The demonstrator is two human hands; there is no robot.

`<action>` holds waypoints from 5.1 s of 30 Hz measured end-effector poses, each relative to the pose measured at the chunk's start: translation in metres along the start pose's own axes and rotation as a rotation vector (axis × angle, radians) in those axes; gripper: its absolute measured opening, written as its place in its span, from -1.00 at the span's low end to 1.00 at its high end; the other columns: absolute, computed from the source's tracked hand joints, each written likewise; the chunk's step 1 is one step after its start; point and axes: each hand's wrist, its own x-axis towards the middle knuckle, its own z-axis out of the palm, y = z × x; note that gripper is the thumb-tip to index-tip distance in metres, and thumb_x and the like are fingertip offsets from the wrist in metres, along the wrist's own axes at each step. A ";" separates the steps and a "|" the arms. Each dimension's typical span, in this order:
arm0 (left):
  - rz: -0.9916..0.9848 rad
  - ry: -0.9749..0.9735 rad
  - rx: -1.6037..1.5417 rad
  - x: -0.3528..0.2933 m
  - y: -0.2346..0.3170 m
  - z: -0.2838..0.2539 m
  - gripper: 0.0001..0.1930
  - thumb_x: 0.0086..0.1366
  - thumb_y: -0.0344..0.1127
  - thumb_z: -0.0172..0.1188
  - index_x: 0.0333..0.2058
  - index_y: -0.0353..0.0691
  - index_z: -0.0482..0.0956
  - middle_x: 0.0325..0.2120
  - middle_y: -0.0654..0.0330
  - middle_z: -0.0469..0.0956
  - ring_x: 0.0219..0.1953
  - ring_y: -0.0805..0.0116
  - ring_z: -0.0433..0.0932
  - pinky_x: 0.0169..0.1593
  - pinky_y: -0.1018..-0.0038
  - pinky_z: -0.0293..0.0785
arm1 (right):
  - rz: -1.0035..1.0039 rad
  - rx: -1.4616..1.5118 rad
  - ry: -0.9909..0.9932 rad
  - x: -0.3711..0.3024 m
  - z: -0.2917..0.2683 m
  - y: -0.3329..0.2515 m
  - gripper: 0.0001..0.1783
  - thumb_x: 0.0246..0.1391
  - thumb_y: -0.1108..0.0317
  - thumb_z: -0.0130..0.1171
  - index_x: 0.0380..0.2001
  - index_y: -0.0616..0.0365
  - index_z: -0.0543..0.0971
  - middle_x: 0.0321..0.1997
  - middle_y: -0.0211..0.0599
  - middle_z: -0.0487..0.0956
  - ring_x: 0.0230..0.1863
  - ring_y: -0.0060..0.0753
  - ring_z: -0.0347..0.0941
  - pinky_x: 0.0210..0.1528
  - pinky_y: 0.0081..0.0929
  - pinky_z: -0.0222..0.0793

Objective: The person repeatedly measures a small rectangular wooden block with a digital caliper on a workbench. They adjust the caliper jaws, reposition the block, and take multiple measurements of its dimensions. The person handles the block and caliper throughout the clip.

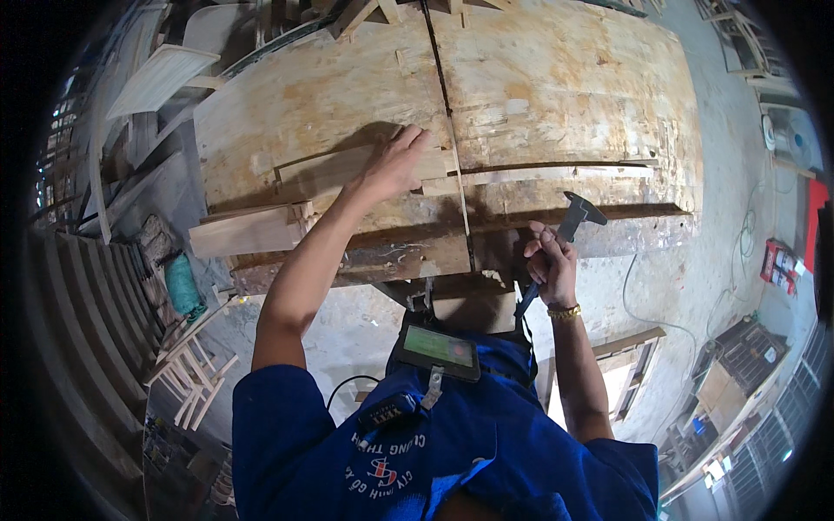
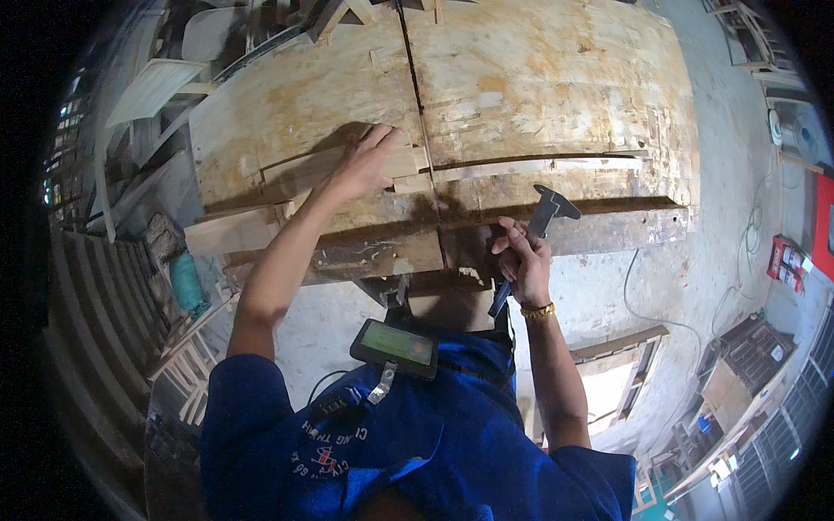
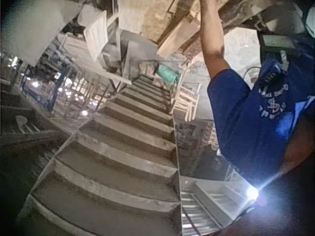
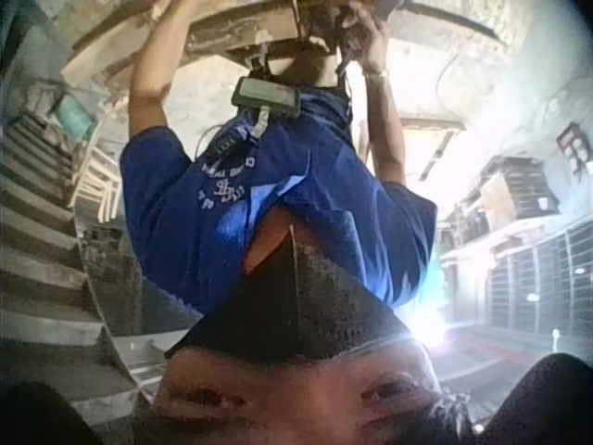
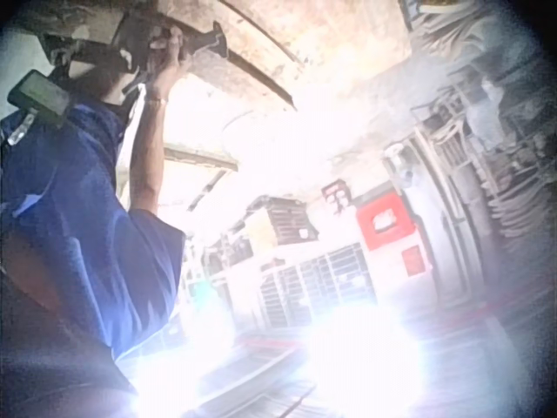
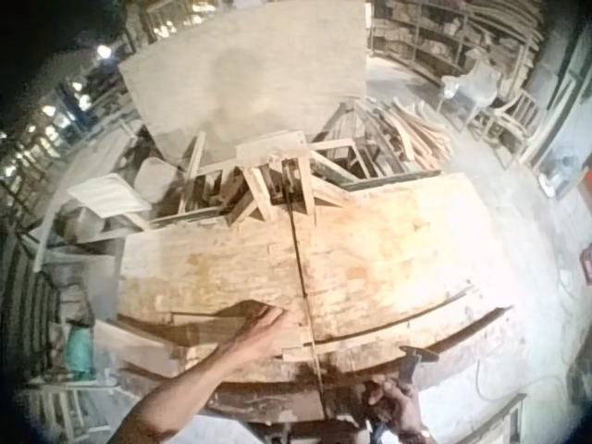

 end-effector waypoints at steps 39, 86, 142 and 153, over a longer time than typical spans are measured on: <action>0.154 0.053 0.064 0.008 -0.011 0.008 -0.07 -0.17 -0.40 0.45 0.21 -0.34 0.17 0.22 0.02 0.17 0.26 0.05 0.17 0.28 0.29 0.17 | -0.448 -1.190 0.366 0.107 -0.040 -0.090 -0.54 0.11 0.00 0.12 -0.25 0.24 0.58 -0.55 -0.12 0.57 -0.52 -0.18 0.52 -0.45 -0.30 0.35; 0.101 0.163 0.114 -0.002 -0.002 0.011 -0.13 -0.22 -0.46 0.41 0.16 -0.29 0.25 0.09 0.02 0.28 0.12 0.02 0.28 0.16 0.29 0.26 | 0.018 0.453 0.238 0.141 -0.105 0.142 -0.54 0.22 0.22 -0.07 0.12 0.24 0.37 0.03 -0.15 0.51 -0.04 -0.26 0.49 0.01 -0.30 0.37; 0.242 0.244 0.129 0.004 -0.012 0.014 -0.15 -0.24 -0.52 0.43 0.13 -0.40 0.27 0.06 -0.04 0.33 0.10 0.01 0.34 0.16 0.31 0.34 | -0.766 -0.811 0.150 0.005 -0.017 0.053 -0.76 0.09 0.51 0.06 -0.14 0.24 0.54 -0.28 -0.10 0.62 -0.25 -0.26 0.59 -0.26 -0.45 0.45; 0.200 0.157 0.062 0.002 -0.004 0.005 -0.13 -0.27 -0.53 0.46 0.12 -0.39 0.28 0.02 0.00 0.34 0.08 0.03 0.34 0.14 0.35 0.35 | -0.699 -0.790 0.134 -0.001 -0.012 0.048 -0.78 0.20 0.43 0.02 -0.14 0.30 0.53 -0.35 -0.24 0.60 -0.28 -0.54 0.50 -0.19 -0.58 0.41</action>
